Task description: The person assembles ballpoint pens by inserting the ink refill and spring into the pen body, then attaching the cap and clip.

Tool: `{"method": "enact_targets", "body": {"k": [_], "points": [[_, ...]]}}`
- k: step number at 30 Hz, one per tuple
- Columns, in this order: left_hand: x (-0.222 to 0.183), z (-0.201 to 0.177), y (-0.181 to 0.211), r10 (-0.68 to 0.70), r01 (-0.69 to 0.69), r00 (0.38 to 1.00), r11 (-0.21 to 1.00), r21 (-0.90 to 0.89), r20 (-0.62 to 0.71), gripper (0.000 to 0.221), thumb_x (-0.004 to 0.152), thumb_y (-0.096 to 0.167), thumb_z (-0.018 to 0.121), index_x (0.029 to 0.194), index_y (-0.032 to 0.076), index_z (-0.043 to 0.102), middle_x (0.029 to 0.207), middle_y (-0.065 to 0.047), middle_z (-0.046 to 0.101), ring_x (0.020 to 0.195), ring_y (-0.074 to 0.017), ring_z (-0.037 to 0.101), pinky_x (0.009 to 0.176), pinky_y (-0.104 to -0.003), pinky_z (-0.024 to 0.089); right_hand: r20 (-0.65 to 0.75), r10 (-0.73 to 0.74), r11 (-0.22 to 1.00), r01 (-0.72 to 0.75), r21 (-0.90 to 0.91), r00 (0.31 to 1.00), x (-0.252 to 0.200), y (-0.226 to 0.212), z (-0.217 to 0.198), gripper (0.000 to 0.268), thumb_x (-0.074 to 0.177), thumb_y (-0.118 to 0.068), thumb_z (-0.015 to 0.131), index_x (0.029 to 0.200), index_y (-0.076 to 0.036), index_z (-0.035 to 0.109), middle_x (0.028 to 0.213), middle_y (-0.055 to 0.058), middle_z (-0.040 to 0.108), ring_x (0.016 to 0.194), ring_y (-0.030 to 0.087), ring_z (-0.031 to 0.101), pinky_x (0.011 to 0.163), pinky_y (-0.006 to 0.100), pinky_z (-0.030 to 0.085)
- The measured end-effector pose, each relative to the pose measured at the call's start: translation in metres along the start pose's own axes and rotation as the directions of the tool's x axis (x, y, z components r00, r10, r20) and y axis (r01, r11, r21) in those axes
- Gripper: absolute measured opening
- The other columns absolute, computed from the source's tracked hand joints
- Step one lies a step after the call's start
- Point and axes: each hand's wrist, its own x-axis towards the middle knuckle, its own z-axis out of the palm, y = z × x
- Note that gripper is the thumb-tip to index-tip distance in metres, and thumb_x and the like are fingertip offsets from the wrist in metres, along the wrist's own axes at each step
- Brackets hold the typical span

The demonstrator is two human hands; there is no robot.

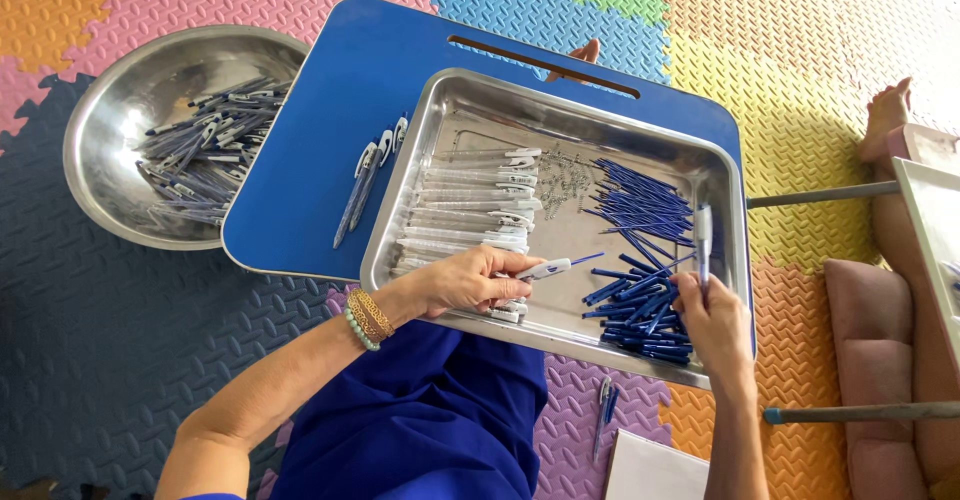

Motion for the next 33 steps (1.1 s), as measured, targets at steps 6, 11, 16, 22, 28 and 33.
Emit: {"method": "enact_targets", "body": {"k": [6, 11, 16, 22, 28, 33], "points": [[0.009, -0.006, 0.012, -0.038, 0.038, 0.999, 0.998, 0.057, 0.005, 0.055, 0.105, 0.015, 0.071, 0.158, 0.005, 0.062, 0.101, -0.006, 0.071, 0.071, -0.0023, 0.061, 0.048, -0.013, 0.05, -0.04, -0.081, 0.885, 0.091, 0.456, 0.996, -0.022, -0.069, 0.014, 0.031, 0.113, -0.021, 0.061, 0.135, -0.007, 0.078, 0.079, 0.007, 0.065, 0.059, 0.009, 0.047, 0.05, 0.023, 0.04], [0.027, -0.017, 0.024, -0.052, 0.051, 0.999, 0.993, 0.111, 0.01, 0.052, 0.104, 0.014, 0.072, 0.156, 0.008, 0.064, 0.101, -0.006, 0.071, 0.069, -0.0036, 0.061, 0.047, -0.013, 0.049, 0.172, -0.163, 0.602, -0.041, 0.797, 0.971, 0.008, -0.098, 0.066, 0.021, 0.113, -0.011, 0.063, 0.116, 0.007, 0.073, 0.064, 0.004, 0.05, 0.043, 0.006, 0.034, 0.039, 0.022, 0.032], [0.059, -0.048, 0.029, -0.019, 0.015, 1.0, 0.98, 0.198, 0.018, 0.05, 0.105, 0.015, 0.072, 0.155, 0.014, 0.066, 0.099, -0.004, 0.069, 0.069, -0.0048, 0.063, 0.047, -0.016, 0.05, 0.15, -0.093, 0.48, -0.088, 0.873, 0.984, 0.063, -0.077, 0.085, 0.014, 0.113, -0.013, 0.068, 0.106, -0.002, 0.073, 0.073, 0.006, 0.061, 0.04, 0.005, 0.039, 0.035, 0.02, 0.032], [0.136, -0.084, 0.073, 0.149, -0.006, 0.988, 0.332, 0.943, -0.046, 0.036, 0.09, 0.025, 0.08, 0.125, 0.026, 0.086, 0.093, -0.004, 0.086, 0.087, -0.0233, 0.082, 0.077, -0.039, 0.064, -0.074, 0.004, 0.506, 0.062, 0.861, 0.997, 0.118, -0.059, 0.071, 0.016, 0.115, -0.016, 0.071, 0.104, -0.004, 0.073, 0.079, 0.013, 0.068, 0.042, 0.006, 0.038, 0.035, 0.023, 0.03], [0.204, -0.099, 0.071, 0.243, 0.261, 0.939, -0.053, 0.964, -0.241, 0.024, 0.083, 0.038, 0.094, 0.101, 0.051, 0.084, 0.087, 0.016, 0.08, 0.089, -0.0151, 0.079, 0.081, -0.039, 0.066, -0.139, 0.061, 0.514, 0.088, 0.853, 0.988, 0.136, -0.037, 0.068, 0.019, 0.117, -0.021, 0.07, 0.107, -0.005, 0.072, 0.085, 0.011, 0.071, 0.046, 0.003, 0.043, 0.038, 0.019, 0.033], [0.206, -0.073, 0.073, 0.271, 0.214, 0.954, -0.329, 0.92, -0.125, 0.008, 0.097, 0.018, 0.08, 0.093, 0.011, 0.083, 0.072, -0.006, 0.076, 0.069, -0.0286, 0.077, 0.061, -0.044, 0.068, -0.255, -0.019, 0.606, 0.214, 0.766, 0.967, 0.13, -0.041, 0.067, 0.019, 0.12, -0.018, 0.069, 0.108, -0.003, 0.071, 0.083, 0.011, 0.069, 0.047, 0.005, 0.044, 0.041, 0.021, 0.035]]}}
